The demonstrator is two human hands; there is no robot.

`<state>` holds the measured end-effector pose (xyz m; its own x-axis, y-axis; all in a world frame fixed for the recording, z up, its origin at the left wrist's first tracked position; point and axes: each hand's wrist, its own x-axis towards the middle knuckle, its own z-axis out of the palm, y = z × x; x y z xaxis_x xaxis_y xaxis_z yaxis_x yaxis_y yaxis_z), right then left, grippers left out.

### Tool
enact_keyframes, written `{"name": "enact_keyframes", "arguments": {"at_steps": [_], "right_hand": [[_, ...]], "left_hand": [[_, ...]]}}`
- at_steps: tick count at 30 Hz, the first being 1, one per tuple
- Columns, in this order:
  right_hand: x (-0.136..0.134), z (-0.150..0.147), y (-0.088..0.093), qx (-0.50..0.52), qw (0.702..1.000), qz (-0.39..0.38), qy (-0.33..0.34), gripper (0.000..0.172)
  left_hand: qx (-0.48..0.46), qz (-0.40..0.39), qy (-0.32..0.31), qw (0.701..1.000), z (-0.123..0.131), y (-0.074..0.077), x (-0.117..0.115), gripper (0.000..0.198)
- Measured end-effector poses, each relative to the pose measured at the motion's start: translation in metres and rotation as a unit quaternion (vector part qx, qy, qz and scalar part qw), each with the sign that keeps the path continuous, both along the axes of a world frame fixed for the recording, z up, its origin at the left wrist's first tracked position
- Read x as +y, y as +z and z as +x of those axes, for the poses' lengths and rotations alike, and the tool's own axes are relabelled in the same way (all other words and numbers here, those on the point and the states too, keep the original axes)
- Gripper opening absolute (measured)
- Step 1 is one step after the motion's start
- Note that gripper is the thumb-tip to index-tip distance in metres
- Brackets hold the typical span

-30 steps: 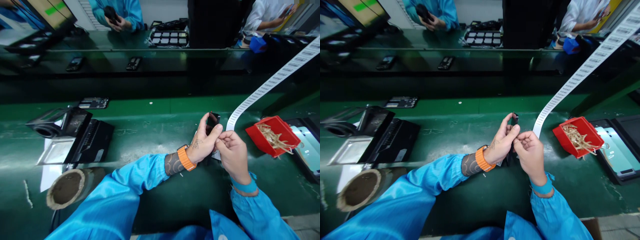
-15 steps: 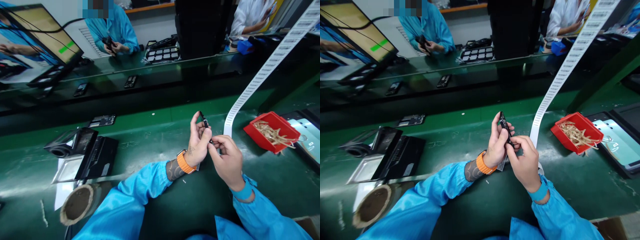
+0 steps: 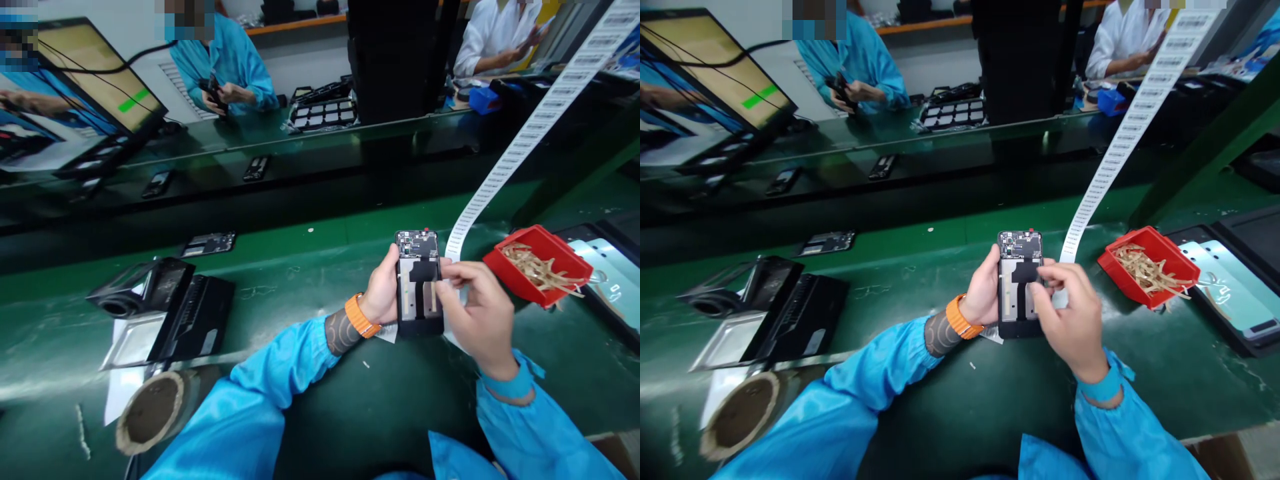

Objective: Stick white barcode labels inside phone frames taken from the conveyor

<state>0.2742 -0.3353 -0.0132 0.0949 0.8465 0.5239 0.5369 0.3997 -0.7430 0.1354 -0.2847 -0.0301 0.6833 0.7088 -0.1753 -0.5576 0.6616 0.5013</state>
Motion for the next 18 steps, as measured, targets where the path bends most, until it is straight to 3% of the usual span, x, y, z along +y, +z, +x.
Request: {"name": "enact_keyframes", "arguments": {"at_steps": [2, 6, 8, 12, 14, 18], "right_hand": [[0.005, 0.010, -0.005, 0.010, 1.000, -0.022, -0.018, 0.030], [0.012, 0.013, -0.017, 0.103, 0.976, -0.179, 0.068, 0.075], [0.014, 0.011, -0.020, 0.157, 0.957, -0.228, 0.093, 0.070], [0.016, 0.012, -0.019, 0.187, 0.943, -0.265, 0.074, 0.026], [0.016, 0.014, -0.018, 0.150, 0.954, -0.258, 0.040, 0.028], [0.014, 0.016, -0.017, 0.045, 0.977, -0.209, -0.019, 0.043]], "left_hand": [[-0.023, -0.026, -0.023, 0.999, -0.003, 0.001, 0.005, 0.084], [-0.017, -0.011, -0.043, 0.999, -0.004, 0.002, 0.006, 0.072], [0.014, 0.009, -0.018, 1.000, -0.004, 0.001, 0.004, 0.057], [0.092, 0.042, 0.016, 0.995, -0.006, -0.003, 0.000, 0.052], [0.125, 0.056, 0.005, 0.991, -0.006, -0.005, -0.002, 0.051], [0.196, 0.081, 0.043, 0.976, 0.000, -0.004, -0.004, 0.036]]}}
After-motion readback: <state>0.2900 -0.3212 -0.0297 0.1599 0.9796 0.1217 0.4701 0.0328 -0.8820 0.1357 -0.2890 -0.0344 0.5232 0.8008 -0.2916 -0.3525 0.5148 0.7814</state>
